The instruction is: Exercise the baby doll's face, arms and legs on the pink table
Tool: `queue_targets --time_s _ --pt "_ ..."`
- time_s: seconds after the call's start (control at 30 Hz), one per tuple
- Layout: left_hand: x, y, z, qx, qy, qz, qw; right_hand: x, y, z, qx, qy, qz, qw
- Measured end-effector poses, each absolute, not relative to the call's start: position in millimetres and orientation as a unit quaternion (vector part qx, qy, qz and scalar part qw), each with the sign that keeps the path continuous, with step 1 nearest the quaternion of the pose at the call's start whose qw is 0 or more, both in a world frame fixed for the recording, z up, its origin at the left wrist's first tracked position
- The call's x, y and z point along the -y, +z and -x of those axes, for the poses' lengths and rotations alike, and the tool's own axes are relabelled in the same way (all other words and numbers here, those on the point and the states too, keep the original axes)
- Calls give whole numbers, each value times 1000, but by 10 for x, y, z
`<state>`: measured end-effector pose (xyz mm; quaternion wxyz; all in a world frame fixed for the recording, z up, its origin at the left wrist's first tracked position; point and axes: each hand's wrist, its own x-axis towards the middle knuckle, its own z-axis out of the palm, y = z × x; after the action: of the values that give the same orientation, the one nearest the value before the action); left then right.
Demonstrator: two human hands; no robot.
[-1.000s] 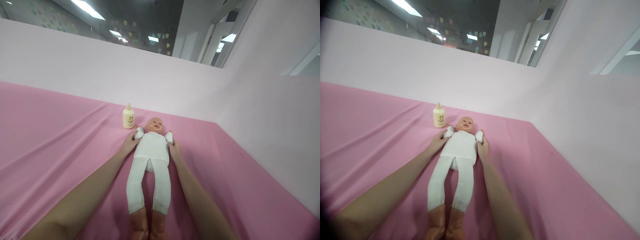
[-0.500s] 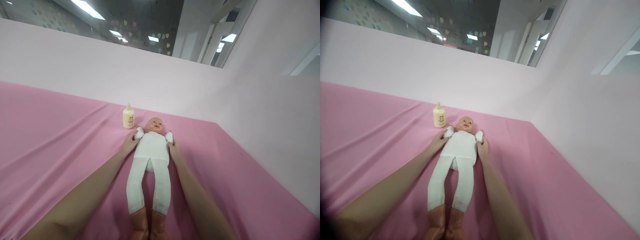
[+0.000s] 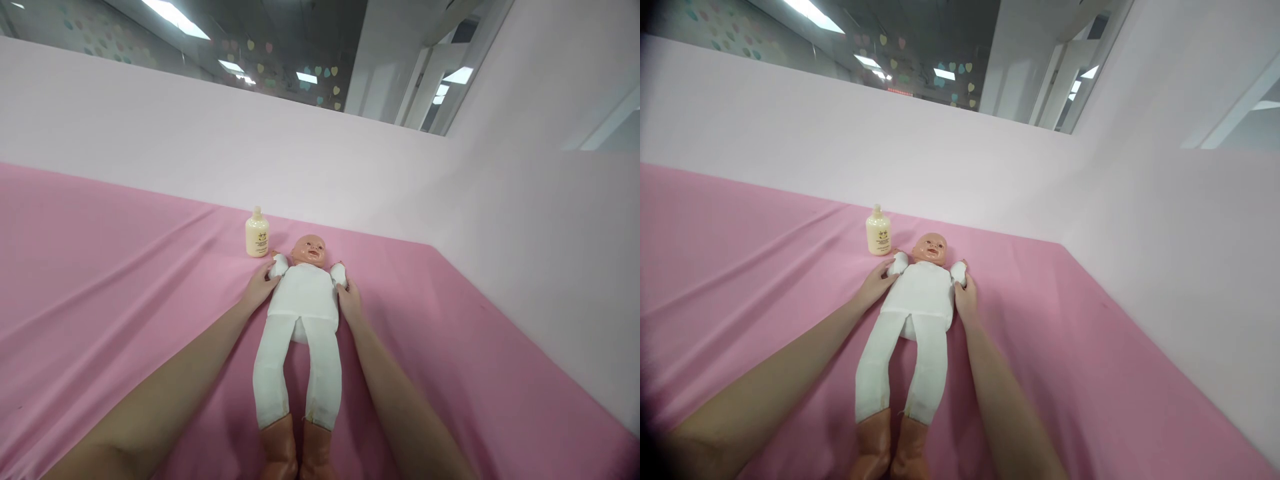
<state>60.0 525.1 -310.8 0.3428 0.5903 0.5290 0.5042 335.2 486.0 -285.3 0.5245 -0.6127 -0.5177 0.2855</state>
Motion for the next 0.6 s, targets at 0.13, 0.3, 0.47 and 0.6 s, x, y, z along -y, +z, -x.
queue_targets --time_s 0.13,0.3,0.47,0.6 --pt "-5235 -3087 -601 -530 503 -590 342 -4855 -2830 -3339 516 292 615 520" --pt "-5234 -3095 -593 -532 499 -593 341 -4849 -2817 -3337 517 284 625 512" --pt "-5238 -3105 -594 -527 503 -595 341 -4857 -2840 -3348 516 282 626 512" --pt "-5243 -3102 -597 -526 505 -591 343 -4851 -2839 -3351 525 281 614 518"
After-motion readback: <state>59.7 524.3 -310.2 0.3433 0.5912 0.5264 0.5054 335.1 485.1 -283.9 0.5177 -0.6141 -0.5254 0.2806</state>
